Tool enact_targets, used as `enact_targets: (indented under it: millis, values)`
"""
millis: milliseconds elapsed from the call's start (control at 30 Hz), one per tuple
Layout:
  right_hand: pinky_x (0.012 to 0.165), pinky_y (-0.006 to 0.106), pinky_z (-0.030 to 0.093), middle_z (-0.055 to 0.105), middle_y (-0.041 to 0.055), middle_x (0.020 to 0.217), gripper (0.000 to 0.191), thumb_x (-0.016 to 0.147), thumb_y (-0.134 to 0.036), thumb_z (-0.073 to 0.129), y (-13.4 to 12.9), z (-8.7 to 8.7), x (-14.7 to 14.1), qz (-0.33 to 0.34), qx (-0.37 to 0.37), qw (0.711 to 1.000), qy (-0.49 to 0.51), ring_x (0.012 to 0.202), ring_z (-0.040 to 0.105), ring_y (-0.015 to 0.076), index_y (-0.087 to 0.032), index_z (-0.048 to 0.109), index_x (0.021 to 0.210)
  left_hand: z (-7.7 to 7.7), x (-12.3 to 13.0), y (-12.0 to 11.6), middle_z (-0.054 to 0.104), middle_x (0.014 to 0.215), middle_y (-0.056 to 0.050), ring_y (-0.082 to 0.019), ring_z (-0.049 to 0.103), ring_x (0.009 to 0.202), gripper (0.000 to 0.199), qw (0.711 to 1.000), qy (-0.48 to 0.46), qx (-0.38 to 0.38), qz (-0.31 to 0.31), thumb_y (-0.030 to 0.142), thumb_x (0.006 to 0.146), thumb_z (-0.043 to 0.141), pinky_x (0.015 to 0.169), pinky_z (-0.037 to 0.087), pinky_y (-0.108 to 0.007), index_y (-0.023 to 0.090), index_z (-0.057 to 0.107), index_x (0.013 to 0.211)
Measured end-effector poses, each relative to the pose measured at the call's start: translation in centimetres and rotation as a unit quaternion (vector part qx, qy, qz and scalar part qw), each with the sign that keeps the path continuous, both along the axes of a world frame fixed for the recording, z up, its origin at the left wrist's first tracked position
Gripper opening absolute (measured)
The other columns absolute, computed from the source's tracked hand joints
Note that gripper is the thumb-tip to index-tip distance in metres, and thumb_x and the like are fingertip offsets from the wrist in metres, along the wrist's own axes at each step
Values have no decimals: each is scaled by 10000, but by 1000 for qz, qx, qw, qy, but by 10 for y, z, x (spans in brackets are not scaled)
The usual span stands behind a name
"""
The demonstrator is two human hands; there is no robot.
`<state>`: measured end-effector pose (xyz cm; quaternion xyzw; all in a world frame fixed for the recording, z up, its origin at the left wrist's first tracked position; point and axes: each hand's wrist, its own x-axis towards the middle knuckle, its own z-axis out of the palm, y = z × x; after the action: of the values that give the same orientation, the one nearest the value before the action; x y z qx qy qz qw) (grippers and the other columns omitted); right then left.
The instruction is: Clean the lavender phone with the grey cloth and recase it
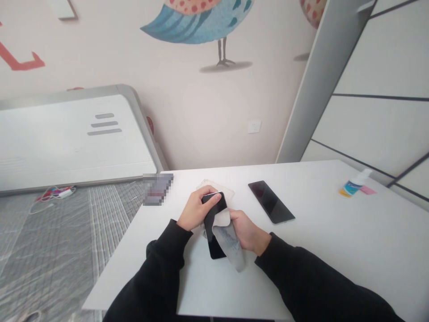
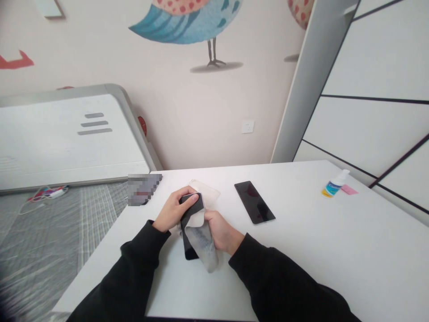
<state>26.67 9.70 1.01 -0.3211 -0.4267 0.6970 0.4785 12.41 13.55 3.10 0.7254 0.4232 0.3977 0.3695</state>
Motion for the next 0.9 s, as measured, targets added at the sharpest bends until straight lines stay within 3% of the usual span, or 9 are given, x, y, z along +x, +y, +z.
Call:
enact_targets:
  millis: [67,133,200,300,433,533,633,733,900]
  values:
    - [695,349,526,701,74,724,209,739,-335,635,-1,2,1,36,-24,999,32,777,681,261,-148,673,823,-1,3,-3,559,698,17,-132,506,523,341,998,-14,-65,-10,542,896,577,470,409,-257,210,622,836]
    - [698,349,523,705,76,721,195,732,-289,642,-1,1,1,66,-39,994,73,756,682,255,-134,673,845,-3,5,-5,542,736,23,-114,471,490,374,994,-28,-103,-7,585,895,570,418,362,-240,216,620,929]
    - [705,350,524,705,67,715,181,726,-250,661,2,-4,-1,66,-54,990,114,746,684,248,-132,674,863,-7,6,-3,579,872,-5,-143,562,653,391,995,-57,-80,4,583,883,604,516,440,-245,225,620,1040]
    - [721,359,530,700,41,703,171,745,-259,680,8,-12,-3,25,-68,986,148,763,690,247,-155,673,881,-14,5,4,596,1060,-37,-193,594,960,479,990,-131,-56,10,585,864,646,814,497,-292,228,578,1176]
    - [729,359,538,715,8,726,210,684,-256,750,22,-20,2,-46,-43,985,161,811,695,255,-208,673,874,-22,4,9,627,1098,-42,-219,602,1057,608,971,-192,-145,-10,653,853,641,958,460,-341,221,513,1262]
    - [712,349,543,732,-7,759,256,621,-212,775,33,-23,11,-131,-10,976,171,810,701,250,-233,680,857,-26,6,7,666,1083,-45,-232,627,1037,664,954,-170,-239,-55,659,836,667,849,506,-327,231,503,1316]
    - [701,331,548,726,-36,738,256,594,-185,763,41,-28,17,-169,-5,970,176,757,703,217,-237,673,828,-30,8,5,694,1134,-71,-223,676,938,680,940,-129,-308,-69,623,796,742,686,531,-284,241,540,1320]
    - [685,317,552,721,-51,712,266,555,-153,756,46,-33,20,-192,3,966,173,708,696,197,-229,670,794,-35,9,8,731,1077,-103,-213,717,788,715,932,-116,-334,-78,682,710,784,641,559,-294,192,638,1209]
    - [695,305,566,739,-39,760,273,568,-186,773,54,-35,26,-238,38,958,154,726,703,187,-218,685,825,-36,6,13,759,876,-86,-196,730,708,713,931,-107,-338,-89,736,601,816,662,580,-288,151,712,995]
